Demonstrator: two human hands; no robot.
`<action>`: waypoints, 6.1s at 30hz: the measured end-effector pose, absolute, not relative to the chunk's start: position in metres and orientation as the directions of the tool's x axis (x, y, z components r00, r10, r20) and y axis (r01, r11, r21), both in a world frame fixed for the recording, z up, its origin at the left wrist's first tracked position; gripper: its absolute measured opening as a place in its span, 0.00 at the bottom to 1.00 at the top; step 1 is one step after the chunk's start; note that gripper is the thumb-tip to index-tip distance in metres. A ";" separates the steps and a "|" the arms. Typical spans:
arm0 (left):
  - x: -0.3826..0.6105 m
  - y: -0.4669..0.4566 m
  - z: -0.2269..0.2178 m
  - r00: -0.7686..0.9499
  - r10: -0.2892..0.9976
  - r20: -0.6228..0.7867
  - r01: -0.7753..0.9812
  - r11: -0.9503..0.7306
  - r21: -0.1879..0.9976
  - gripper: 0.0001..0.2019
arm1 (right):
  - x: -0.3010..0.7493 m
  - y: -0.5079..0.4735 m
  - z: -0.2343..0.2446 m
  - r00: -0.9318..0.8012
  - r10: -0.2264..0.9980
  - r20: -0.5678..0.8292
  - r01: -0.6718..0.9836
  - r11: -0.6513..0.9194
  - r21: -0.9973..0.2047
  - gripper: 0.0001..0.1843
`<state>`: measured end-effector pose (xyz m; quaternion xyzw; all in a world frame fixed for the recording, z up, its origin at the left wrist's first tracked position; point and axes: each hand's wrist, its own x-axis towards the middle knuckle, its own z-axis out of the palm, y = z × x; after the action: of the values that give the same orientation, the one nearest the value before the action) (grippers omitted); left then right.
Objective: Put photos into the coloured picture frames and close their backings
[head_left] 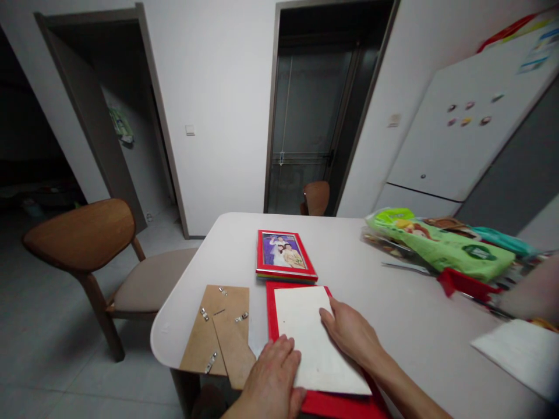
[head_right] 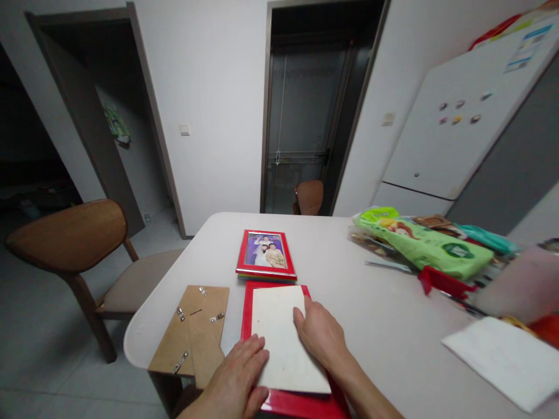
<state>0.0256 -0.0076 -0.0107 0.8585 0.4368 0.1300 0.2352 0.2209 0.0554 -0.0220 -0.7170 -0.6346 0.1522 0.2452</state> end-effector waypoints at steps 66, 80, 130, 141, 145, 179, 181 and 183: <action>0.022 0.002 -0.030 0.584 0.806 0.091 0.701 -0.558 0.443 0.33 | 0.231 0.027 -0.034 -0.162 0.943 0.291 0.935 0.241 -0.260 0.17; 0.019 0.004 -0.031 0.615 0.783 0.091 0.681 -0.586 0.438 0.32 | 0.210 0.060 -0.024 -0.195 0.947 0.257 0.918 0.268 -0.293 0.17; 0.013 0.005 -0.015 0.639 0.768 0.052 0.666 -0.585 0.463 0.19 | 0.200 0.016 -0.014 -0.586 0.780 0.222 0.689 0.623 -0.372 0.15; 0.013 0.007 -0.014 0.642 0.767 0.002 0.679 -0.570 0.463 0.19 | 0.212 -0.016 -0.006 -0.624 0.751 0.216 0.657 0.654 -0.376 0.15; 0.010 0.010 -0.012 0.651 0.759 -0.006 0.676 -0.576 0.459 0.18 | 0.209 -0.014 -0.009 -0.605 0.772 0.195 0.691 0.631 -0.353 0.14; 0.111 -0.008 -0.019 0.720 0.693 0.011 0.682 -0.712 0.167 0.28 | 0.262 0.013 -0.045 0.095 0.975 0.203 0.790 0.050 -0.611 0.25; 0.115 -0.011 -0.022 0.734 0.678 0.038 0.669 -0.732 0.128 0.17 | 0.264 0.007 -0.044 0.164 0.972 0.169 0.651 0.022 -0.759 0.25; 0.117 -0.015 -0.020 0.762 0.642 0.088 0.633 -0.766 0.111 0.15 | 0.265 0.000 -0.039 0.261 0.962 0.078 0.416 -0.039 -0.909 0.26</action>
<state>0.1167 -0.0151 -0.0201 0.9378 0.3398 0.0605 0.0374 0.2645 0.0003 -0.0391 -0.6540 -0.5267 0.3031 0.4506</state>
